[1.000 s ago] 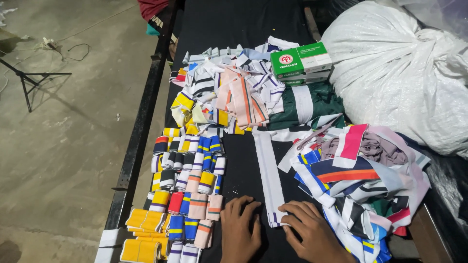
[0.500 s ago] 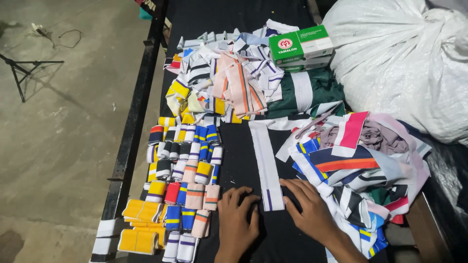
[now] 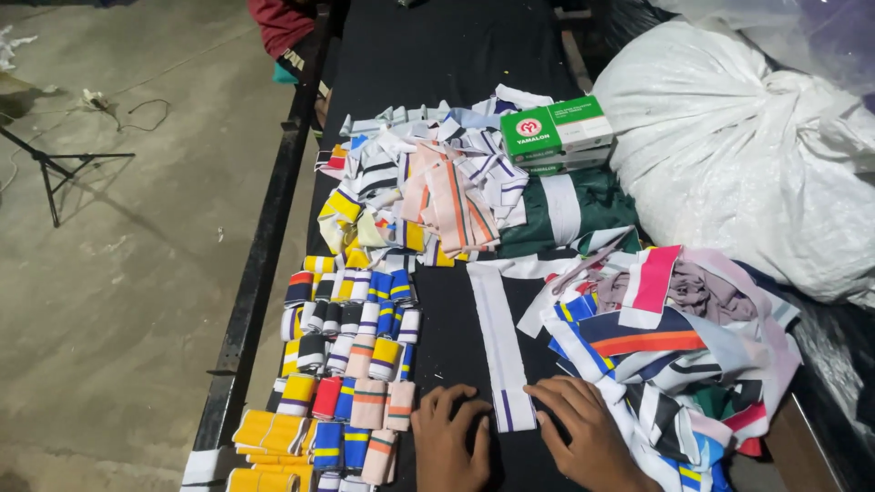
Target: Folding and bundling small strips of colorful fabric into organized stacks on a work table in a factory setting.
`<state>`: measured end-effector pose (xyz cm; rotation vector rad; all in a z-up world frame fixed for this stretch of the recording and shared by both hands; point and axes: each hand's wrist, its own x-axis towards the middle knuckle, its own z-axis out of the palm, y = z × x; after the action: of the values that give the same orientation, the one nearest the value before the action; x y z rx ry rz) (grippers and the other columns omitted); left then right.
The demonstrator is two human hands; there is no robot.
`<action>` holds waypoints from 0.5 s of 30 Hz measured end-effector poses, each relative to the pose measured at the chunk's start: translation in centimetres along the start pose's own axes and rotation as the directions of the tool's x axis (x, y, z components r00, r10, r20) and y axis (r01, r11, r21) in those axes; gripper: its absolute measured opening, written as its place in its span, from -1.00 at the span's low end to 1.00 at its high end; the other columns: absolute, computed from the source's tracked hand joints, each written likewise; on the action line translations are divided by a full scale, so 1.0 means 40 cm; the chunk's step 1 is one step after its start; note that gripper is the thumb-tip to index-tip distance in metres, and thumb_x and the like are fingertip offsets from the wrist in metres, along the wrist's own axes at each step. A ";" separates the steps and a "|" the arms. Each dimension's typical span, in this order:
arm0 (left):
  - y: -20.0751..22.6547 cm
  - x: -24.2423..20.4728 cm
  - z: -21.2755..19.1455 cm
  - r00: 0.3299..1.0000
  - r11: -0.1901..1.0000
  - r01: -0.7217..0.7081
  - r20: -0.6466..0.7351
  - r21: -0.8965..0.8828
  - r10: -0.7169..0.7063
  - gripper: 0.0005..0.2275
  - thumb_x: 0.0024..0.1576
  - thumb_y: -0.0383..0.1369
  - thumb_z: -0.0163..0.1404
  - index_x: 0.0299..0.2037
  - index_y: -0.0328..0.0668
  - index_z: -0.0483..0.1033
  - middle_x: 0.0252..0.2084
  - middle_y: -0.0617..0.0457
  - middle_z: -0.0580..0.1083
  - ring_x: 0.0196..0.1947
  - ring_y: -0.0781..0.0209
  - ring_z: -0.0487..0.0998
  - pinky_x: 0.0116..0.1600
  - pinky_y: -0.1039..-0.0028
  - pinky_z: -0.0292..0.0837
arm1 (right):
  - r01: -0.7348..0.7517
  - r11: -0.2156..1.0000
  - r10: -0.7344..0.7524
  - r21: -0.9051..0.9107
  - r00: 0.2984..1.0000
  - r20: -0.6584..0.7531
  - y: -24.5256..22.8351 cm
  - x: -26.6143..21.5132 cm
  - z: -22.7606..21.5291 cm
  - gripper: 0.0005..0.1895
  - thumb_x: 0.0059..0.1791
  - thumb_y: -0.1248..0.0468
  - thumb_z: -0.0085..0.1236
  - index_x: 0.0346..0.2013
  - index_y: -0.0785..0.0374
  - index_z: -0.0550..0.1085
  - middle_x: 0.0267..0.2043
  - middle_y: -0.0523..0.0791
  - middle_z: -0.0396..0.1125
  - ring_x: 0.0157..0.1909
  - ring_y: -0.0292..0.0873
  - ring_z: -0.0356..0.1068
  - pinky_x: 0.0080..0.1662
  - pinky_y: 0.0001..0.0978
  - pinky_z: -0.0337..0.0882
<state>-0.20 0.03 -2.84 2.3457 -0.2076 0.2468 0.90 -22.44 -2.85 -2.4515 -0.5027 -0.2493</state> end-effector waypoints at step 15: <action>-0.008 0.010 0.003 0.999 0.998 -0.039 0.002 -0.040 0.039 -0.79 0.11 -0.29 -0.02 -0.07 0.11 0.59 0.06 0.12 0.47 0.11 -0.03 0.39 0.02 0.08 0.23 | 0.278 0.957 -0.285 -0.080 0.953 -0.103 -0.049 0.048 -0.021 -0.79 -0.04 0.33 0.18 -0.12 0.10 0.60 0.01 -0.03 0.41 0.02 0.03 0.41 0.02 -0.10 0.37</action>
<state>0.26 0.12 -3.04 2.3041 -0.2572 0.2564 1.81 -20.94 -0.56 -2.4048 -0.8058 -0.5276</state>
